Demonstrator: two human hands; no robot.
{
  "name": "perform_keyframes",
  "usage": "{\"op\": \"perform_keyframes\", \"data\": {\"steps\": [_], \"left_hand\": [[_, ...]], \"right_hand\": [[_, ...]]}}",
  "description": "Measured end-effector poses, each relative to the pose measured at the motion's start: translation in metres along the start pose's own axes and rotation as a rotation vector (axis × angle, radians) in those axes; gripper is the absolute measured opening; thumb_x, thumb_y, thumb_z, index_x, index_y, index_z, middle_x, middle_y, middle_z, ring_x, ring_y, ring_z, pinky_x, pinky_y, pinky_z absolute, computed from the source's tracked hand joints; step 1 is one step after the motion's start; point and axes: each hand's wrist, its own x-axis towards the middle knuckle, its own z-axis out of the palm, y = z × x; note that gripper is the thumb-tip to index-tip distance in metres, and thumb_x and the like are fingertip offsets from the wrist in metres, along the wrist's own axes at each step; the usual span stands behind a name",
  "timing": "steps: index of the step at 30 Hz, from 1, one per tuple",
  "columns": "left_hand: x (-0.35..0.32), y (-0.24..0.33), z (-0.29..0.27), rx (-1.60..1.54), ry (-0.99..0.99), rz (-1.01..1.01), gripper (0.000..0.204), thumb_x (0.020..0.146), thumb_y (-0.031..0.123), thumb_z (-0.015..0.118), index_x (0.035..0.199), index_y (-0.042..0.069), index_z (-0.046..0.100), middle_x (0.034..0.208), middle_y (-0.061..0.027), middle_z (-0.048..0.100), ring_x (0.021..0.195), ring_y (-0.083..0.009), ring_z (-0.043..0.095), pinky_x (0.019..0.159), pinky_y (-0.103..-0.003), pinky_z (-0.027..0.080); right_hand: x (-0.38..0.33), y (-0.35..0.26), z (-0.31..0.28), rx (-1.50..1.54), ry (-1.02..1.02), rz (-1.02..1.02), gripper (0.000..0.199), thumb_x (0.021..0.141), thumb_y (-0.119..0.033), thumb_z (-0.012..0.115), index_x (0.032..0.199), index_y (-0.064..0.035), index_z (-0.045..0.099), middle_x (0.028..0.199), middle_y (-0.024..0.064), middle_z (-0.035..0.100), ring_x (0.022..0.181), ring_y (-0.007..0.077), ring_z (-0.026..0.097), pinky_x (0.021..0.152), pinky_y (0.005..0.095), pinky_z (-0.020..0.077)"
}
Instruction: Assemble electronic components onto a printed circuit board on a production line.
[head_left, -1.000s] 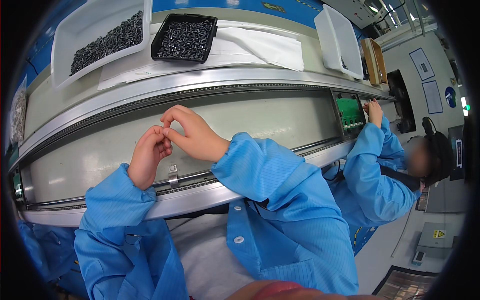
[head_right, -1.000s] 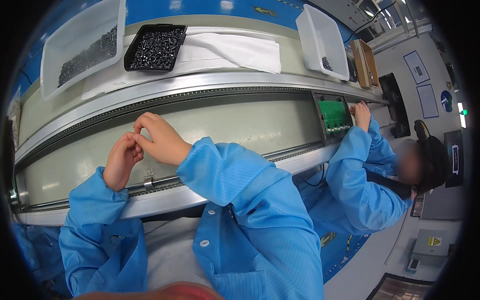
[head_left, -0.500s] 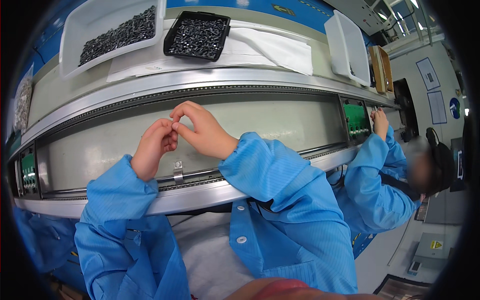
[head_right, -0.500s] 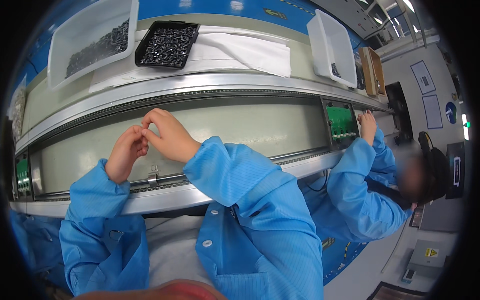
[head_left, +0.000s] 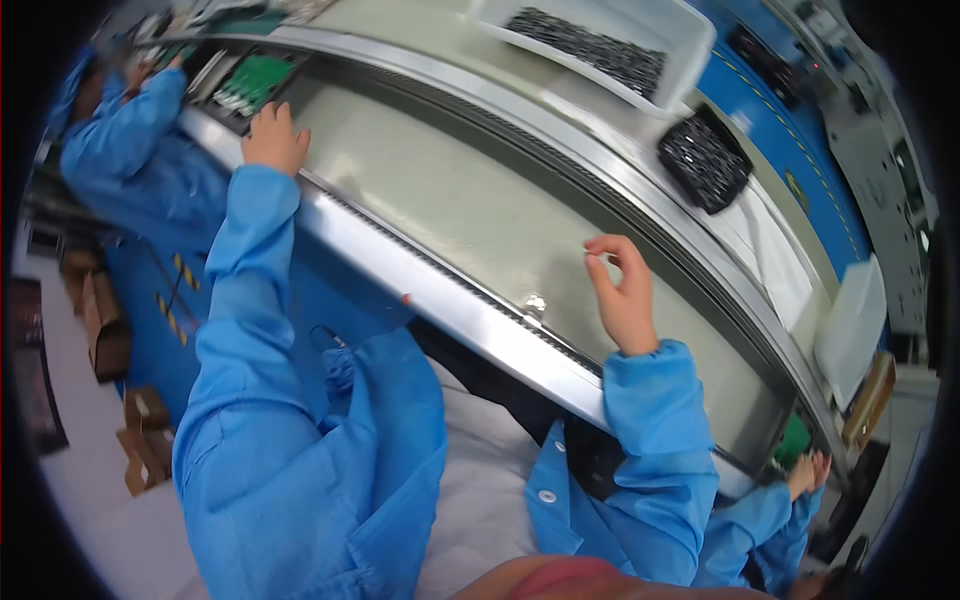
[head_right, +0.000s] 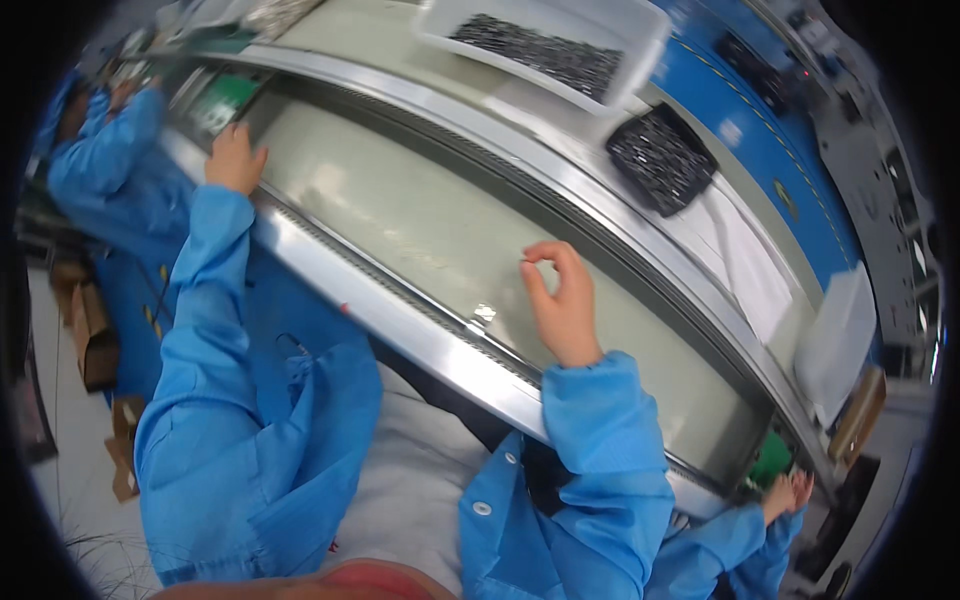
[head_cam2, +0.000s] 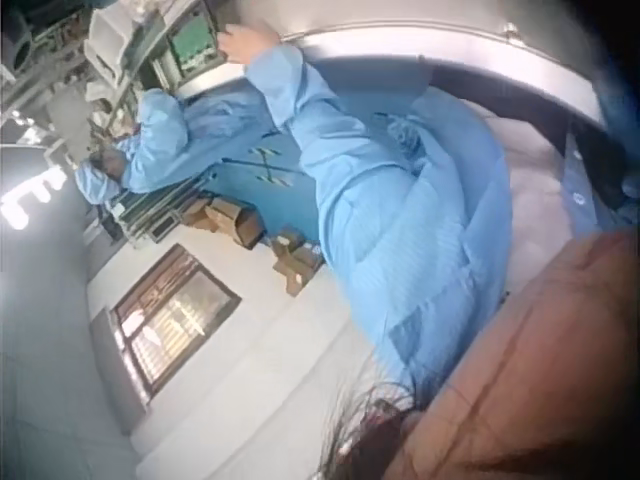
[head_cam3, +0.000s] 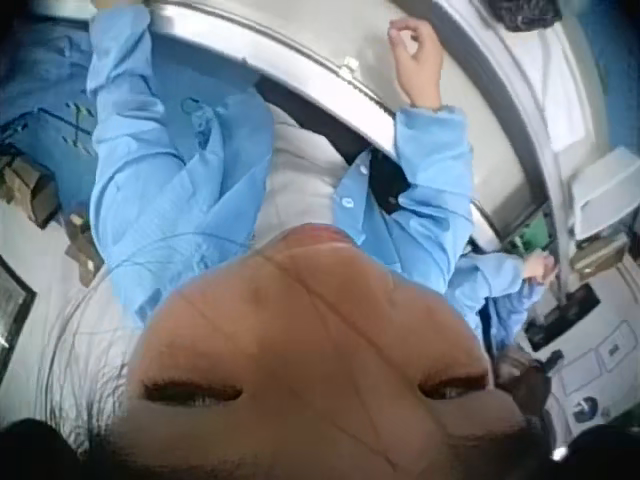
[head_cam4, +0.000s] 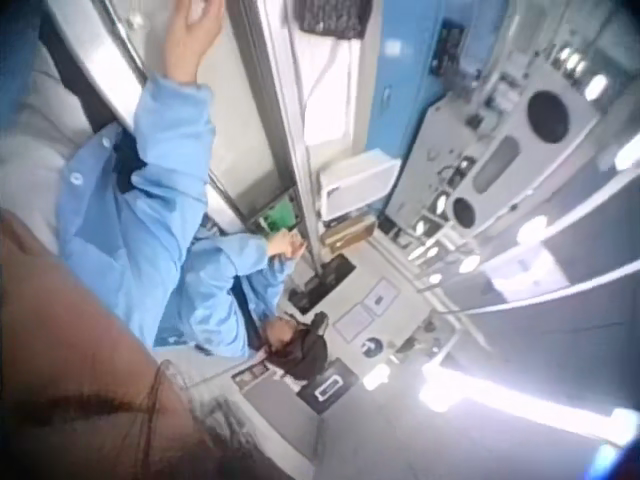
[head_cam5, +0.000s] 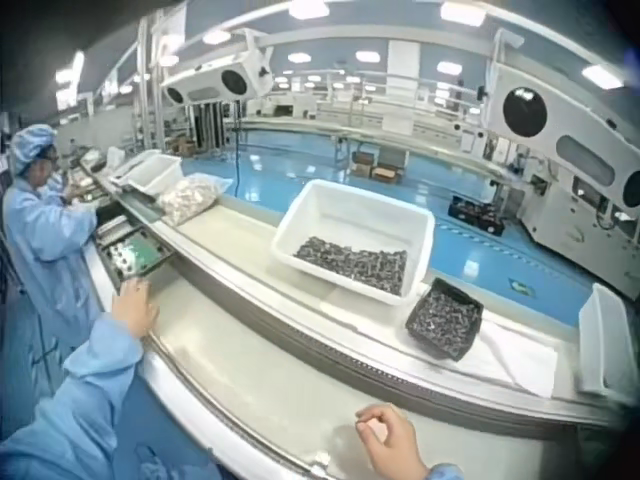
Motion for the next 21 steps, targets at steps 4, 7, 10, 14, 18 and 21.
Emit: {"op": "perform_keyframes", "data": {"steps": [4, 7, 10, 14, 18, 21], "left_hand": [[0.025, -0.051, 0.032, 0.013, -0.273, -0.319, 0.046, 0.082, 0.032, 0.057, 0.120, 0.007, 0.051, 0.127, -0.0135, 0.047, 0.115, -0.0314, 0.044, 0.085, -0.051, 0.041], [0.037, -0.053, 0.035, 0.047, -0.300, -0.304, 0.042, 0.081, 0.028, 0.056, 0.117, 0.005, 0.054, 0.124, -0.0147, 0.050, 0.111, -0.0307, 0.045, 0.084, -0.051, 0.040], [0.033, -0.038, 0.019, 0.089, -0.284, -0.268, 0.037, 0.080, 0.025, 0.055, 0.110, 0.004, 0.058, 0.117, -0.0148, 0.055, 0.106, -0.0311, 0.048, 0.084, -0.050, 0.040], [-0.002, -0.002, -0.014, 0.154, -0.268, -0.004, 0.024, 0.076, 0.017, 0.055, 0.091, 0.002, 0.066, 0.091, -0.0142, 0.065, 0.088, -0.0335, 0.058, 0.080, -0.044, 0.043], [-0.059, 0.071, -0.096, -0.195, -0.217, 0.445, 0.019, 0.072, 0.012, 0.055, 0.080, -0.001, 0.066, 0.080, -0.0195, 0.065, 0.073, -0.0370, 0.061, 0.069, -0.044, 0.049], [-0.083, 0.130, -0.140, -0.374, -0.379, 0.631, 0.015, 0.073, 0.011, 0.054, 0.076, -0.001, 0.063, 0.078, -0.0182, 0.064, 0.073, -0.0370, 0.060, 0.068, -0.043, 0.049]], "right_hand": [[0.001, -0.005, 0.000, -0.025, -0.020, 0.006, 0.007, 0.084, -0.007, 0.055, 0.091, -0.0046, 0.056, 0.099, 0.0057, 0.061, 0.092, 0.0186, 0.054, 0.090, 0.0304, 0.0397], [0.001, -0.003, -0.006, -0.059, 0.035, 0.008, 0.007, 0.085, -0.006, 0.054, 0.091, -0.0040, 0.055, 0.099, 0.0068, 0.060, 0.093, 0.0191, 0.054, 0.090, 0.0308, 0.0402], [0.002, -0.006, -0.012, -0.091, 0.065, -0.021, 0.007, 0.085, -0.005, 0.054, 0.092, -0.0038, 0.055, 0.099, 0.0074, 0.060, 0.092, 0.0193, 0.054, 0.090, 0.0307, 0.0408], [0.003, -0.011, -0.022, -0.117, 0.138, -0.075, 0.007, 0.084, -0.005, 0.055, 0.092, -0.0032, 0.055, 0.099, 0.0083, 0.060, 0.091, 0.0193, 0.054, 0.087, 0.0297, 0.0427], [0.002, -0.005, -0.032, -0.193, 0.206, -0.136, 0.008, 0.084, -0.005, 0.055, 0.092, -0.0024, 0.056, 0.097, 0.0078, 0.060, 0.089, 0.0193, 0.055, 0.085, 0.0289, 0.0432], [0.006, -0.012, -0.043, -0.275, 0.250, -0.225, 0.009, 0.085, -0.006, 0.055, 0.093, -0.0023, 0.056, 0.096, 0.0074, 0.060, 0.088, 0.0193, 0.055, 0.084, 0.0284, 0.0433]]}}
